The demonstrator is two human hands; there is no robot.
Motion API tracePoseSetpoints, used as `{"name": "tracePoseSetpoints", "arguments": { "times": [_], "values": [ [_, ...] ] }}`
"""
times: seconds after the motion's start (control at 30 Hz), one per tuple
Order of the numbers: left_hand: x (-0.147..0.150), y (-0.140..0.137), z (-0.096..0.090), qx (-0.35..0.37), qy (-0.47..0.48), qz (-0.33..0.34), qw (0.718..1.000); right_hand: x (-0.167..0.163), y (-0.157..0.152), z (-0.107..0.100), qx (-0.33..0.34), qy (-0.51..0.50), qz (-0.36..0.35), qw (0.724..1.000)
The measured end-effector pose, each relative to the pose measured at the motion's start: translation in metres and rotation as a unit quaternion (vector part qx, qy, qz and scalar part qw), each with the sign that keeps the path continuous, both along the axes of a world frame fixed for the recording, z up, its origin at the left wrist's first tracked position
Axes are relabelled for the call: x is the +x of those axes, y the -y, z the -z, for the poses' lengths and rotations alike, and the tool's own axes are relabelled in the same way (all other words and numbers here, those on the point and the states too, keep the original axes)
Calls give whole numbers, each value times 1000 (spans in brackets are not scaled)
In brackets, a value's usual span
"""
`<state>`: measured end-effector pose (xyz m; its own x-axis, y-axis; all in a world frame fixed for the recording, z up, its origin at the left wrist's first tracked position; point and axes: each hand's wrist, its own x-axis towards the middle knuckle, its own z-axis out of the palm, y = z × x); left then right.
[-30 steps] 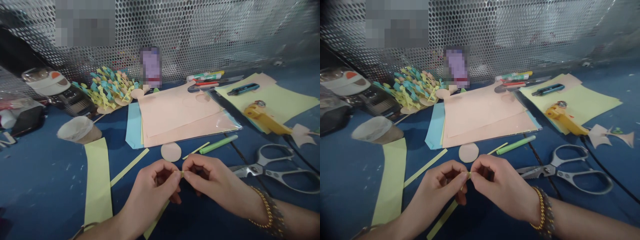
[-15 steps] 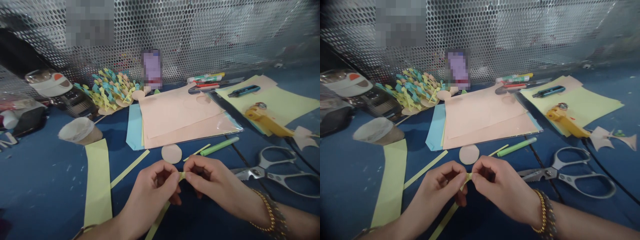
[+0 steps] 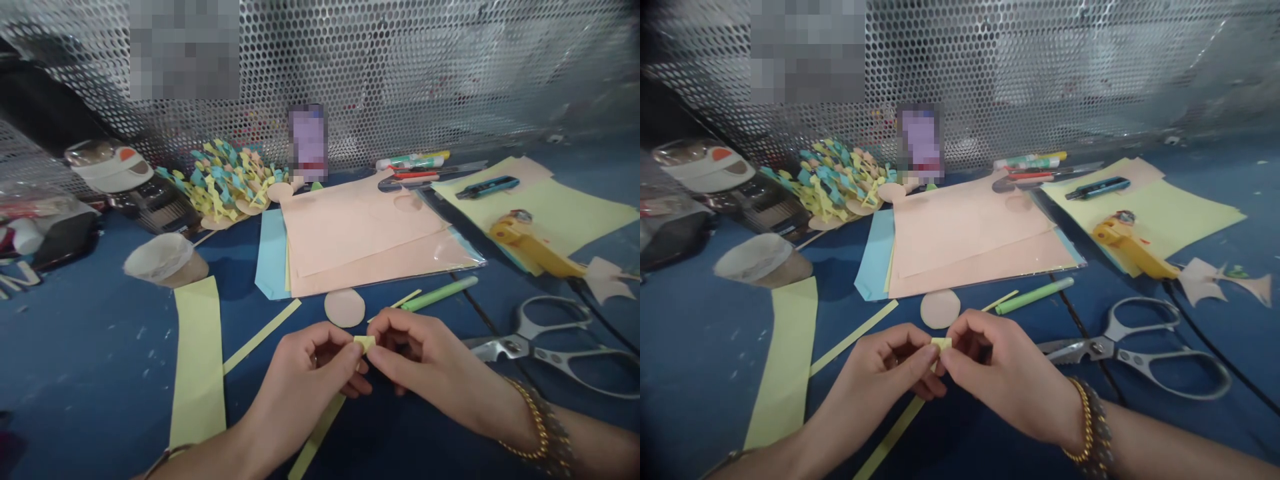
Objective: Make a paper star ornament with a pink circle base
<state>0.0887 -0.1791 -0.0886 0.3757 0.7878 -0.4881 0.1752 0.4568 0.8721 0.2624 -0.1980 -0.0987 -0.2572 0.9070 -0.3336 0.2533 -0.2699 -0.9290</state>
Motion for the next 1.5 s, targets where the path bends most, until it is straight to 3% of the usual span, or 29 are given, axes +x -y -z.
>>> {"name": "tracePoseSetpoints", "arguments": {
  "times": [0.97,1.5],
  "values": [
    [-5,-2,7,12,37,44,998,2,0,1,-11,-48,23,999],
    [-2,2,2,17,15,28,999,2,1,2,6,-37,22,999]
  ]
}}
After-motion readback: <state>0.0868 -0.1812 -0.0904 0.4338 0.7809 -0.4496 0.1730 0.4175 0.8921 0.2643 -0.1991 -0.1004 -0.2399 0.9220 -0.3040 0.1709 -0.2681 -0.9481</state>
